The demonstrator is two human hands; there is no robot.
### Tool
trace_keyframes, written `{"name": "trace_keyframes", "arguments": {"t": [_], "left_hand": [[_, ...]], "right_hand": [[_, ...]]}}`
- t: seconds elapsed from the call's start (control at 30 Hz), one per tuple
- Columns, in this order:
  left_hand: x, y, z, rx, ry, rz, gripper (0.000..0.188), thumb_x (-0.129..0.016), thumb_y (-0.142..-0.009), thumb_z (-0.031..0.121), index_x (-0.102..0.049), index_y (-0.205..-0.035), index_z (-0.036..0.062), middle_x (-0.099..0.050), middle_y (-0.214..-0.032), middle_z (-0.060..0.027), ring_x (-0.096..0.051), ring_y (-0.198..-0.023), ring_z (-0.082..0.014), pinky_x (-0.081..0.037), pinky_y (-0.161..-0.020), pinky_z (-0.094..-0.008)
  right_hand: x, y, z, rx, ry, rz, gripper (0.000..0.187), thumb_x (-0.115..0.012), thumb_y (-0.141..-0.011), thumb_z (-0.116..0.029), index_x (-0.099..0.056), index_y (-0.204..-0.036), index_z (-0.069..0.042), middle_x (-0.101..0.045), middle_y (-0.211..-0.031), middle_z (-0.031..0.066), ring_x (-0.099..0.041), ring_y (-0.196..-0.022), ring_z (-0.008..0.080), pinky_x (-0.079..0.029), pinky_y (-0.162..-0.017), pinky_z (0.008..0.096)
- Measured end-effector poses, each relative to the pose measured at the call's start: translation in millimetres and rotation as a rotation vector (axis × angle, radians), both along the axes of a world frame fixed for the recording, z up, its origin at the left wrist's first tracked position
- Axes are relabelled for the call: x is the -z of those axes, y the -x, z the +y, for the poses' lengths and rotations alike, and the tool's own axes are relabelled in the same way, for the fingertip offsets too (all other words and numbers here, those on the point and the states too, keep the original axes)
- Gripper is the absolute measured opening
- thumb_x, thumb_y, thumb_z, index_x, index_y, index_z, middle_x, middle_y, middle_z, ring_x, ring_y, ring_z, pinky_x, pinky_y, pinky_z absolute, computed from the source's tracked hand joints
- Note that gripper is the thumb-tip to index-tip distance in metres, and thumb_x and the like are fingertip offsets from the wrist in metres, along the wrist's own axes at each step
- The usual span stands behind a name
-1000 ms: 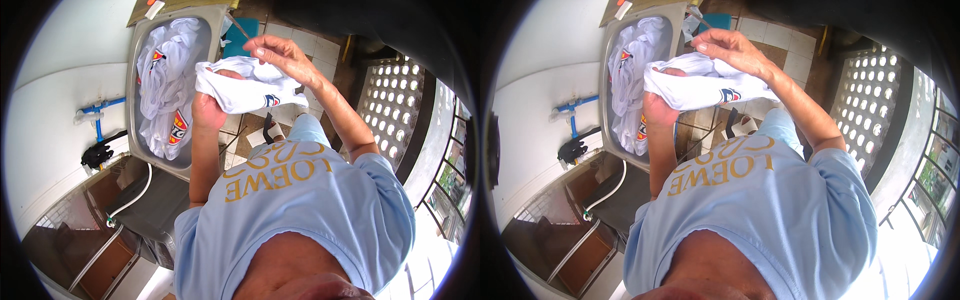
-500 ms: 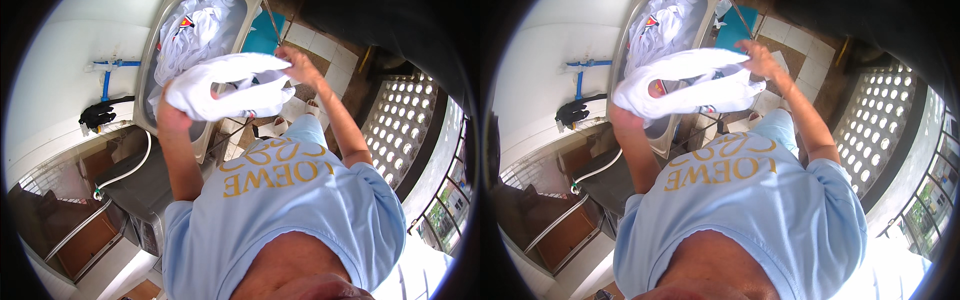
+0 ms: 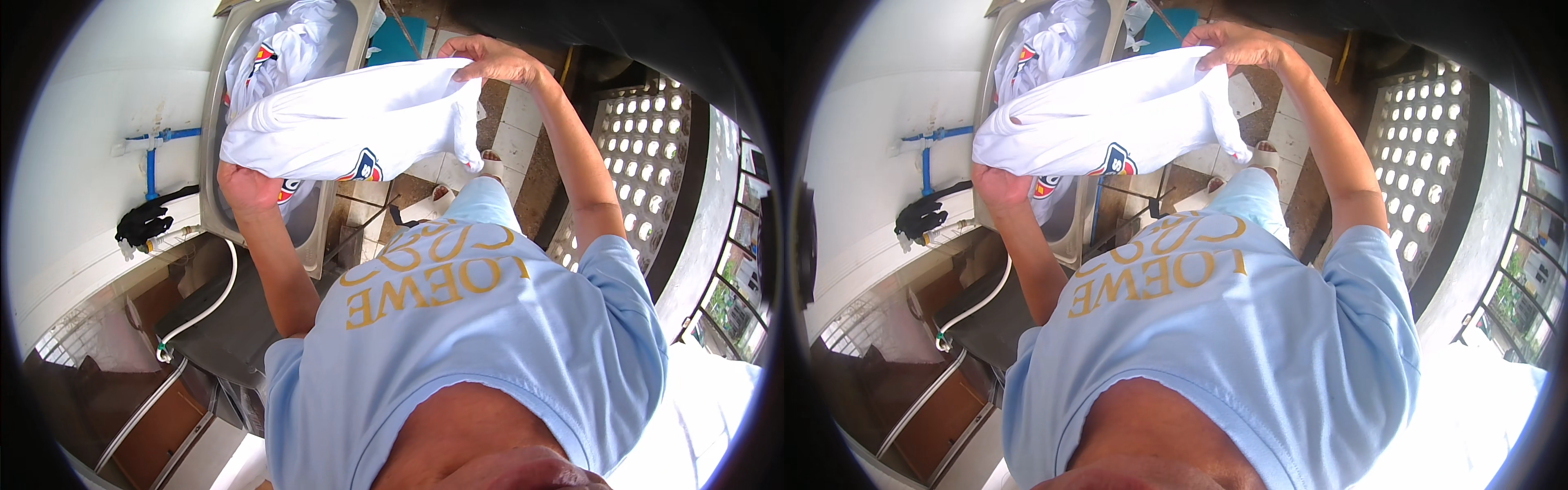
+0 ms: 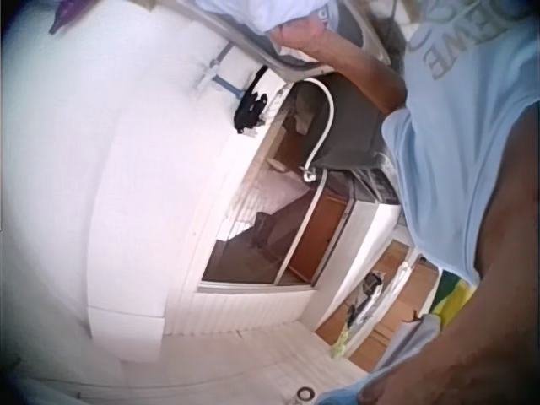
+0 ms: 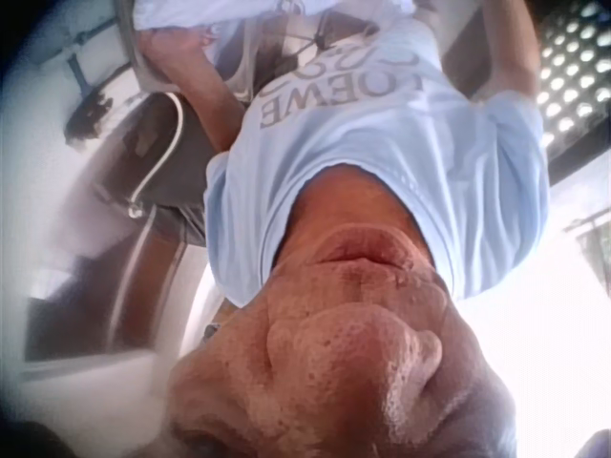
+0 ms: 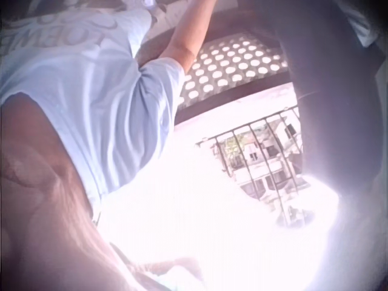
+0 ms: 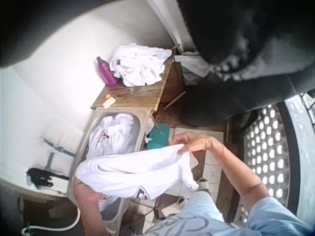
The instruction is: The person washes white shirts in a sink by hand, applying a bar of soap to the fabric and pouring liquid from a purple bottle into the sink.
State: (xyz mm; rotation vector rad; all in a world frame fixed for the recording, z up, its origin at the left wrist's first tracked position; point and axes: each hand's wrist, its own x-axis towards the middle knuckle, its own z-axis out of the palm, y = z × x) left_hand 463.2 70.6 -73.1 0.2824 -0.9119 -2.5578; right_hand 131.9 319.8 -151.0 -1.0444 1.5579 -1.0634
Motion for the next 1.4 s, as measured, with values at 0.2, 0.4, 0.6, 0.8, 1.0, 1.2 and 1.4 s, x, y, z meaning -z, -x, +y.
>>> {"name": "trace_keyframes", "arguments": {"t": [0.2, 0.4, 0.6, 0.8, 1.0, 1.2, 1.4], "left_hand": [[8.7, 13.6, 14.9, 0.125, -0.151, 0.092, 0.051, -0.041, -0.089, 0.025, -0.048, -0.128, -0.0061, -0.052, -0.131, -0.0193, -0.050, -0.122, -0.0345, -0.038, -0.105, -0.0501], [1.1, 45.4, 51.8, 0.089, 0.373, -0.167, 0.038, -0.054, -0.089, 0.017, -0.058, -0.118, -0.0068, -0.063, -0.118, -0.0129, -0.060, -0.109, -0.0218, -0.044, -0.097, -0.0337], [-16.4, 81.8, 96.7, 0.214, 0.756, -0.145, 0.030, -0.054, -0.092, 0.012, -0.058, -0.118, -0.0034, -0.064, -0.104, -0.0061, -0.059, -0.093, -0.0119, -0.046, -0.080, -0.0254], [-9.3, 88.7, 108.0, 0.108, 1.029, -0.181, 0.019, -0.055, -0.091, 0.010, -0.057, -0.106, -0.0016, -0.063, -0.094, -0.0095, -0.060, -0.082, -0.0145, -0.048, -0.071, -0.0288], [-11.7, 72.0, 103.8, -0.034, 1.115, -0.217, 0.021, -0.054, -0.091, 0.013, -0.058, -0.104, -0.0024, -0.063, -0.090, -0.0093, -0.058, -0.080, -0.0121, -0.047, -0.070, -0.0277], [8.0, 61.7, 111.7, -0.213, 1.178, -0.191, 0.025, -0.055, -0.092, 0.019, -0.056, -0.106, -0.0021, -0.060, -0.104, -0.0170, -0.060, -0.092, -0.0280, -0.048, -0.077, -0.0360], [72.7, 61.2, 102.6, -0.132, 1.423, -0.371, 0.036, -0.049, -0.094, 0.033, -0.057, -0.116, 0.0067, -0.058, -0.118, -0.0154, -0.054, -0.109, -0.0363, -0.038, -0.094, -0.0467]], "right_hand": [[12.4, 15.9, 6.8, 0.026, 0.045, 0.076, 0.038, -0.070, -0.075, -0.018, -0.062, -0.109, -0.004, -0.065, -0.091, 0.0037, -0.060, -0.079, 0.0104, -0.052, -0.068, 0.0225], [47.3, 13.1, 20.3, 0.427, 0.123, 0.060, 0.035, -0.072, -0.075, -0.012, -0.060, -0.107, -0.003, -0.066, -0.093, 0.0043, -0.061, -0.084, 0.0146, -0.051, -0.073, 0.0283], [-21.7, -66.1, 13.0, 0.358, 0.253, 0.098, 0.038, -0.064, -0.089, -0.034, -0.063, -0.108, -0.001, -0.062, -0.107, 0.0126, -0.057, -0.099, 0.0214, -0.044, -0.091, 0.0348], [-50.5, -118.8, 15.6, 0.068, 0.250, -0.234, 0.046, -0.050, -0.097, -0.042, -0.062, -0.111, 0.000, -0.062, -0.101, 0.0058, -0.053, -0.096, 0.0126, -0.043, -0.088, 0.0304], [-59.4, -127.4, 14.2, 0.126, 0.272, -0.571, 0.035, -0.055, -0.096, -0.030, -0.060, -0.118, -0.002, -0.064, -0.097, 0.0008, -0.056, -0.087, 0.0083, -0.046, -0.080, 0.0257], [-88.0, -126.0, 9.6, 0.039, 0.365, -0.503, 0.040, -0.063, -0.091, -0.025, -0.056, -0.123, -0.003, -0.064, -0.106, 0.0023, -0.057, -0.097, 0.0094, -0.045, -0.086, 0.0258], [-123.3, -105.4, 3.3, 0.058, 0.464, -0.500, 0.053, -0.068, -0.085, -0.030, -0.050, -0.128, -0.004, -0.061, -0.116, 0.0047, -0.055, -0.108, 0.0137, -0.042, -0.096, 0.0305]]}}
